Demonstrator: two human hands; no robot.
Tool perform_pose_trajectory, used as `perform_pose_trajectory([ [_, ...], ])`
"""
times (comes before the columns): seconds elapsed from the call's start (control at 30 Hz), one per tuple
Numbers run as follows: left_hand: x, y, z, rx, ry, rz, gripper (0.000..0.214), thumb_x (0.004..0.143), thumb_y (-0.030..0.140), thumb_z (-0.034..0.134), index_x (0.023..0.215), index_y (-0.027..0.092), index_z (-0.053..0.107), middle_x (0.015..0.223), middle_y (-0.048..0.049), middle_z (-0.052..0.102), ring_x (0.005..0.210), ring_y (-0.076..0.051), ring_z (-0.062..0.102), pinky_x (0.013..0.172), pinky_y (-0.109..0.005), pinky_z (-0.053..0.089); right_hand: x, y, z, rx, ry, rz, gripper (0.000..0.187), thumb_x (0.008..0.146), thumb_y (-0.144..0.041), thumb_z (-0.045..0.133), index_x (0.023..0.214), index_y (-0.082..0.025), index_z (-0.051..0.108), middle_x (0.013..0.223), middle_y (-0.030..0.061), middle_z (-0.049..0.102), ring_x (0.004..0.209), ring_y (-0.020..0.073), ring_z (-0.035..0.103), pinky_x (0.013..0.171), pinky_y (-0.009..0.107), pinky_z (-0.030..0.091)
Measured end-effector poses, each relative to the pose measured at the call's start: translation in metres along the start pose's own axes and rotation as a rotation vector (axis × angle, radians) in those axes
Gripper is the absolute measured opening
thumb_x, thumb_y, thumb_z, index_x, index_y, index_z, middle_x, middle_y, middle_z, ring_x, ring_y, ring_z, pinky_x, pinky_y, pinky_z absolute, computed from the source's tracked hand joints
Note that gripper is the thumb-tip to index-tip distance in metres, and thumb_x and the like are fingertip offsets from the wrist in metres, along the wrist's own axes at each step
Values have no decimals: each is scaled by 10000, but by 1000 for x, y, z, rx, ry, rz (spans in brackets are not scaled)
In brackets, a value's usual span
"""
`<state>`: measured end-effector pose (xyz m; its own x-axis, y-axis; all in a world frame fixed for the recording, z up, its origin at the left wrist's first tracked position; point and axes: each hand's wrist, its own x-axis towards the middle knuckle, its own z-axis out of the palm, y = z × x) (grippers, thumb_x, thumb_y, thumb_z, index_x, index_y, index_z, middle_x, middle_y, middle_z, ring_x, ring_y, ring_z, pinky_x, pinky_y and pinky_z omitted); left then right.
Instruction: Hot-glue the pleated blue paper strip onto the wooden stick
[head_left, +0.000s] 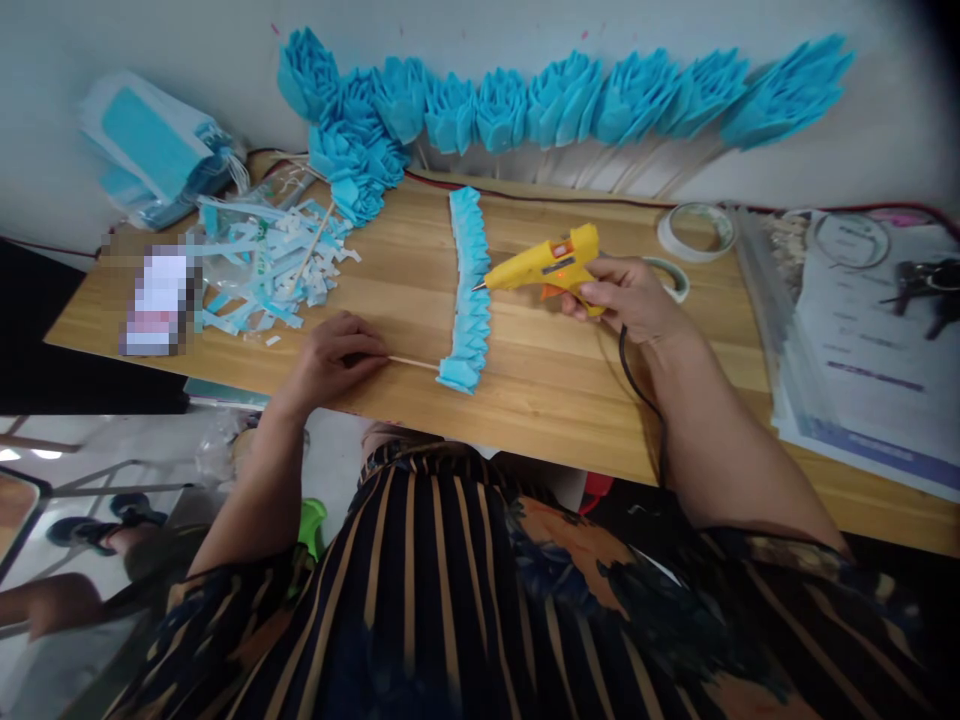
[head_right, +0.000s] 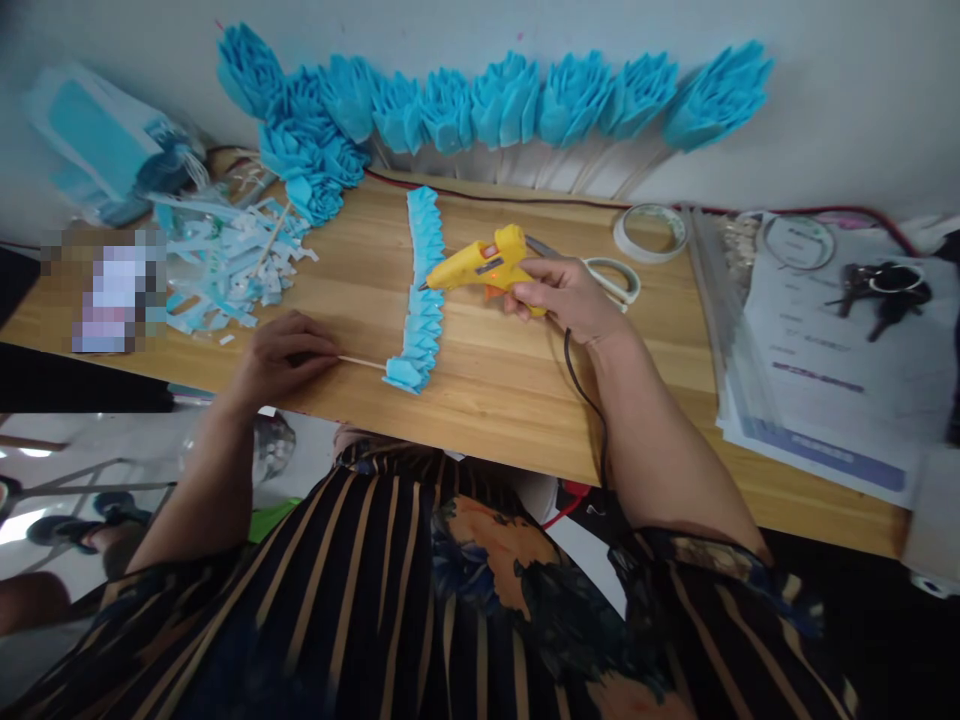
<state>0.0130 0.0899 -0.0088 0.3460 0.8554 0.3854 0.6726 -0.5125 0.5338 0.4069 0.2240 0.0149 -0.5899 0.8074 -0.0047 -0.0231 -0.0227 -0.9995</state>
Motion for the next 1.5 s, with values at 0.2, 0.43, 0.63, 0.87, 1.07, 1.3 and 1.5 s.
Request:
perform_pose_trajectory([
  [0.2,0,-2,1,-17,11,19,215,948,360,695,814,205,761,840,-59,719,785,-188,640,727,-337,492,2,1,2,-147,-41,64,429,740,-526,883,958,-169,788,760,28,735,625,107,581,558,268,441],
  [0.43,1,-1,0,-22,19,46,180,942,316,703,815,203,760,850,-55,716,789,-183,638,714,-319,485,1,-7,9,-191,-50,52,338,759,-473,865,913,-182,788,739,29,731,588,106,562,555,270,480],
  [0.63,1,0,0,-17,-7,0,205,945,338,688,806,210,766,841,-60,713,791,-193,637,728,-342,494,1,-5,8,-230,-16,57,292,752,-453,867,879,-203,784,736,38,717,602,135,598,518,266,493],
  [0.87,-1,-3,1,-22,0,10,196,942,348,702,816,215,769,851,-55,712,799,-190,636,740,-341,499,0,1,0,-89,87,45,345,740,-535,862,843,-225,755,735,39,692,558,127,557,455,273,417],
  [1.07,-1,-3,2,-15,1,4,211,953,369,692,832,215,772,852,-59,717,798,-191,645,732,-339,498,2,3,3,-139,65,58,319,754,-507,858,856,-217,773,726,37,715,568,132,575,450,258,427],
  [1.3,-2,-3,2,-7,20,31,214,962,351,686,825,210,771,843,-56,714,790,-185,643,719,-327,486,3,7,4,-135,79,49,268,793,-427,830,924,-205,758,762,36,708,618,135,622,512,259,494],
  [1.5,-1,-1,2,-27,38,61,181,955,325,701,831,211,767,843,-53,708,791,-183,636,725,-323,481,5,3,10,-229,57,37,247,800,-445,831,820,-212,750,742,33,712,581,116,579,487,248,467],
])
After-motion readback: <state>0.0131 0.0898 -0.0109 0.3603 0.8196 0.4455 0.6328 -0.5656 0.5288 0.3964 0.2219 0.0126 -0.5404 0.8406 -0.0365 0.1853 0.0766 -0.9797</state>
